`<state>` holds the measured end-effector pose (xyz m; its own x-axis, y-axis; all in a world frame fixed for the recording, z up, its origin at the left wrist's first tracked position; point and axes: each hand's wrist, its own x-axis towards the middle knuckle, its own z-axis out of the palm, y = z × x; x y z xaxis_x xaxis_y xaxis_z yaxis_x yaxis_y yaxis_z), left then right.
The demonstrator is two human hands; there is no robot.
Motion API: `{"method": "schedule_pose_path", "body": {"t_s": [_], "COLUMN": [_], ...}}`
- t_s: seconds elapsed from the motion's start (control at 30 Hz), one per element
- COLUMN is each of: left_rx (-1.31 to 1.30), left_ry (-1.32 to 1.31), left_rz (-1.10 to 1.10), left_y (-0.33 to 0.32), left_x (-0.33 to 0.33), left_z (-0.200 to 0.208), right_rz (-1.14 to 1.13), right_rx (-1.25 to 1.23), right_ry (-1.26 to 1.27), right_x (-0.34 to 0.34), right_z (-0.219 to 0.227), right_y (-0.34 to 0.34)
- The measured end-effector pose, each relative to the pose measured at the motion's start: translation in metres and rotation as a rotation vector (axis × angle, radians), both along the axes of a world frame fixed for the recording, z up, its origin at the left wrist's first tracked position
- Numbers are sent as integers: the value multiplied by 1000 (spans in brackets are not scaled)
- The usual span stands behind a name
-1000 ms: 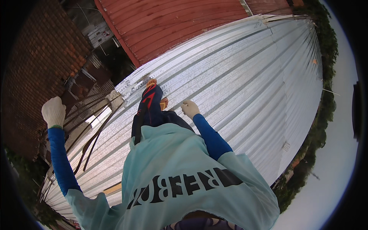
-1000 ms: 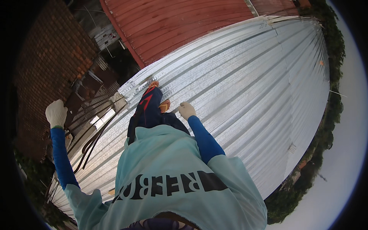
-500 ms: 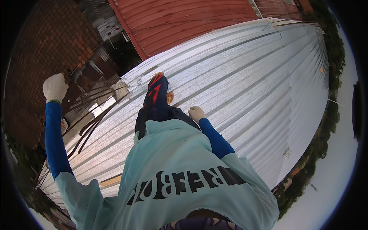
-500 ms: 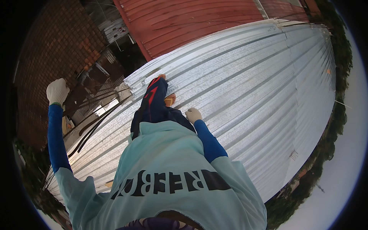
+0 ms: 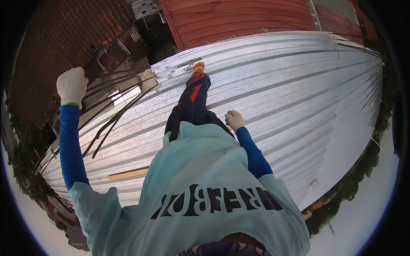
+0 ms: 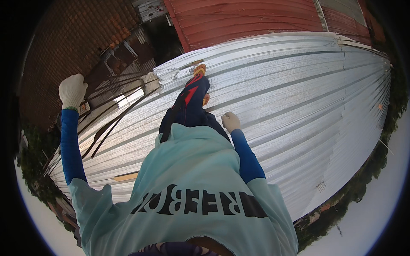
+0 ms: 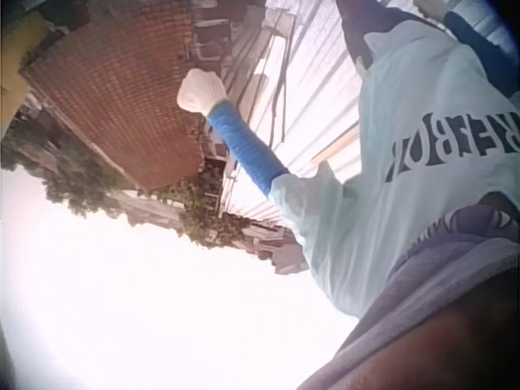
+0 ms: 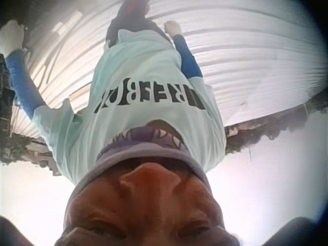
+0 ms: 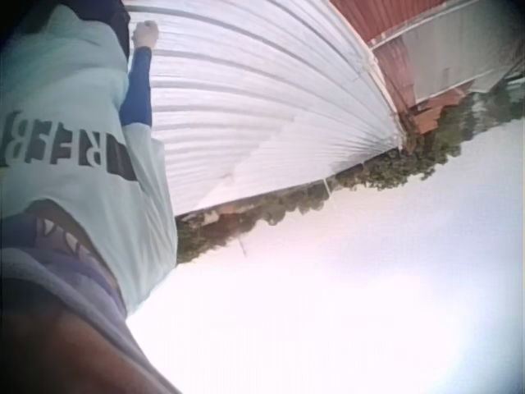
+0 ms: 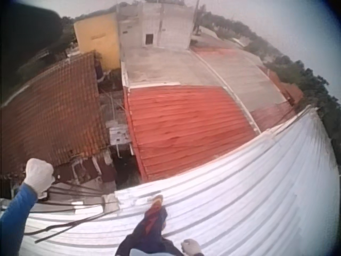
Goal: The person walks on a corrugated metal roof, positions a metal panel, and secures it using a nail gun. They then handle metal rods and continue moving along the roof while another person works nearby.
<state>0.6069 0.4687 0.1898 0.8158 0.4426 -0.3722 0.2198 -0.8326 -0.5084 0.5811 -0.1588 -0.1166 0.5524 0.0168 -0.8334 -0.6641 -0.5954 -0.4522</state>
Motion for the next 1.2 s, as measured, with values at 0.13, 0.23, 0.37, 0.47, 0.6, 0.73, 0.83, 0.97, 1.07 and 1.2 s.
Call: {"method": "schedule_pose_path", "body": {"t_s": [0.13,0.23,0.37,0.47,0.6,0.73,0.83,0.97,1.07,1.2], "left_rx": [20,32,30,38,36,27,126,105,148,133], "left_ry": [59,60,52,32,-51,-112,-214,-246,-293,-240], "left_rz": [76,53,61,65,-50,-150,-133,-141,-191,-165], "left_y": [-3,2,6,10,24,37,22,23,21,14], "left_x": [13,13,12,12,2,2,-10,2,8,6], "left_z": [1,3,0,-7,-19,-35,-20,-32,-42,-32], "right_rz": [7,46,-38,-37,-10,60,173,365,341,263], "right_rx": [6,-20,65,75,87,33,2,-49,-67,-56], "right_ry": [54,37,35,1,35,63,98,48,58,56], "right_x": [27,56,86,93,80,43,14,-7,-8,2], "right_z": [-8,9,18,19,13,13,10,-2,2,9], "right_y": [-6,-1,4,7,9,14,10,-7,-13,-14]}}
